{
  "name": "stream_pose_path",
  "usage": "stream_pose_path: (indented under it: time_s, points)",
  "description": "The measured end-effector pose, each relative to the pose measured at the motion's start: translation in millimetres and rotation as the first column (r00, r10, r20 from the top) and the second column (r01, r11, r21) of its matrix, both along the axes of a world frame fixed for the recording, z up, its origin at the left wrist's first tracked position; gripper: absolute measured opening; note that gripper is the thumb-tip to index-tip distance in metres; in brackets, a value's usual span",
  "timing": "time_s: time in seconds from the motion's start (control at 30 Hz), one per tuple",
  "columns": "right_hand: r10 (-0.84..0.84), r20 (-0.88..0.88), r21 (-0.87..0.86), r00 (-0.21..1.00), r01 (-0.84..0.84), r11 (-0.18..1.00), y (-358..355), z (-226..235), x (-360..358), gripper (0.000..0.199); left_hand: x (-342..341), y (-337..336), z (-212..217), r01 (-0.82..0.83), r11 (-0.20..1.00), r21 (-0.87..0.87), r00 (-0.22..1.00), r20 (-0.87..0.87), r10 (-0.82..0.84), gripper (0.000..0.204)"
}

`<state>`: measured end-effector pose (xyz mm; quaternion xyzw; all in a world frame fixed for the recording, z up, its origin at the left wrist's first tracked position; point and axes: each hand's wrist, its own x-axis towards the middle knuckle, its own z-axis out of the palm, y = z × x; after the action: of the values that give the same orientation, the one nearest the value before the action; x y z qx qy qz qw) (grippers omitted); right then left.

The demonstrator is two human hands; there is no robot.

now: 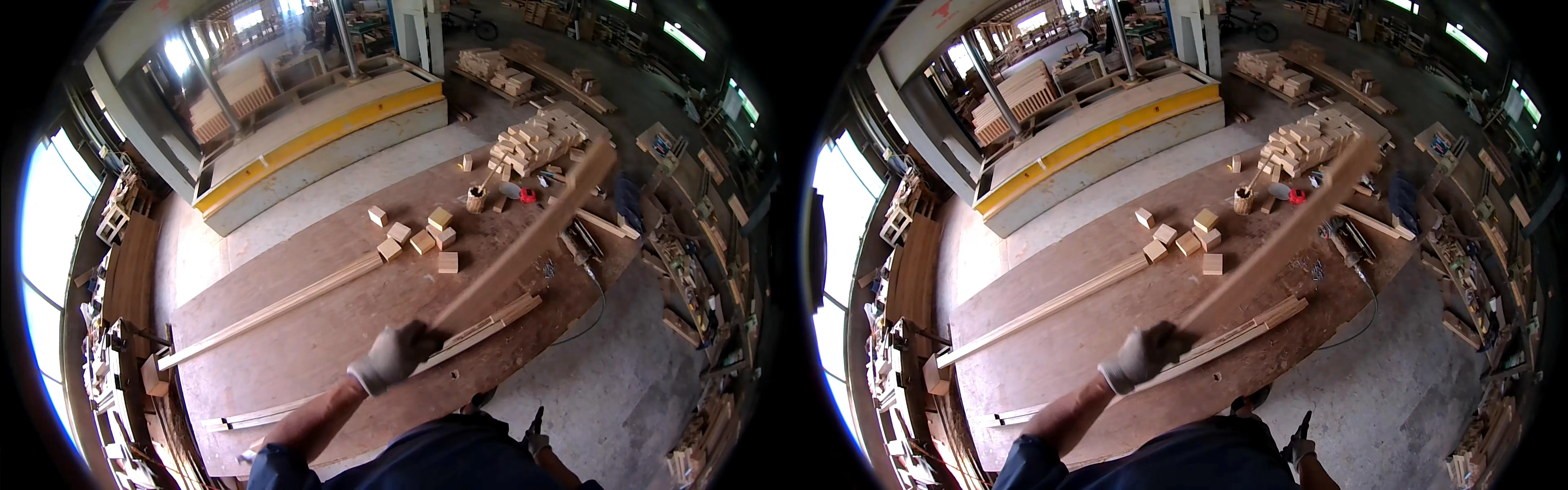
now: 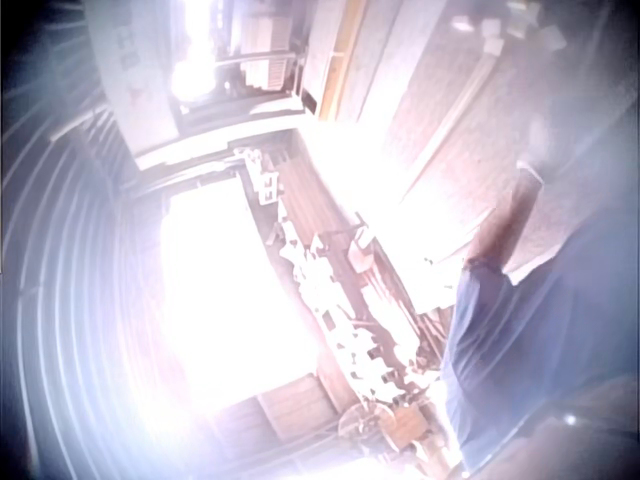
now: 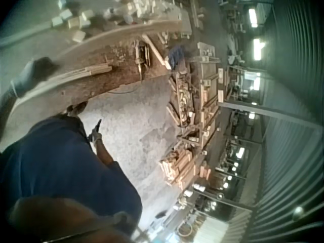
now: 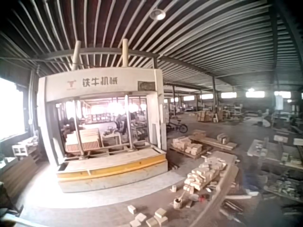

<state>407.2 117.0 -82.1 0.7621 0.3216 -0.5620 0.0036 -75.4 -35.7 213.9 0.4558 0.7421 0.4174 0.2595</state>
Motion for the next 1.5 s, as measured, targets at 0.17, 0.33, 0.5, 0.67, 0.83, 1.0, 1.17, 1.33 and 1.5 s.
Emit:
stream_pose_path:
  time_s: [0.17, 0.33, 0.5, 0.67, 0.83, 1.0, 1.17, 1.33, 1.5]
  points:
    - [-0.033, -0.215, -0.093, 0.976, 0.013, 0.996, 14.5, -26.5, -6.2, 0.023, -38.2, 44.4, 114.5, -0.175, 0.976, 0.132, 0.929, 0.350, 0.119, 0.026]
    - [-0.019, -0.148, -0.072, 0.989, 0.008, 0.997, 8.8, -15.1, -24.6, 0.025, -101.3, 77.3, 197.8, -0.164, 0.881, 0.444, 0.970, 0.237, 0.061, 0.035]
    - [-0.049, -0.198, -0.109, 0.979, 0.027, 0.994, 5.3, -31.3, -17.1, 0.023, -154.3, 61.6, 284.9, -0.172, 0.707, 0.686, 0.937, 0.335, -0.097, 0.047]
    - [-0.010, -0.017, -0.038, 1.000, 0.009, 0.999, -5.8, -6.6, -22.4, 0.021, -205.1, 34.4, 304.1, 0.093, 0.577, 0.811, 0.955, 0.092, -0.283, 0.061]
    - [0.017, 0.011, -0.039, 1.000, -0.016, 0.999, -3.7, -14.1, -8.6, 0.026, -218.5, -40.5, 243.7, -0.400, 0.383, 0.832, 0.916, 0.380, 0.130, 0.053]
    - [0.033, -0.016, -0.045, 0.999, -0.034, 0.998, 1.7, -14.1, -19.9, 0.030, -175.8, -139.0, 123.7, -0.682, 0.333, 0.651, 0.726, 0.549, 0.413, 0.043]
    - [0.064, -0.014, -0.049, 0.998, -0.064, 0.997, 12.1, -6.3, -22.5, 0.030, -152.0, -250.3, -53.4, -0.851, 0.381, 0.361, 0.501, 0.775, 0.385, 0.034]
    - [0.161, -0.057, -0.041, 0.985, -0.163, 0.986, 19.7, -19.4, -43.4, 0.039, -59.5, -372.5, -208.0, -0.992, 0.053, -0.116, -0.061, 0.799, 0.598, 0.044]
    - [0.260, 0.068, -0.030, 0.963, -0.259, 0.965, 31.0, -60.9, -43.1, 0.044, -13.3, -413.8, -295.5, -0.792, -0.071, -0.606, -0.491, 0.564, 0.663, 0.050]
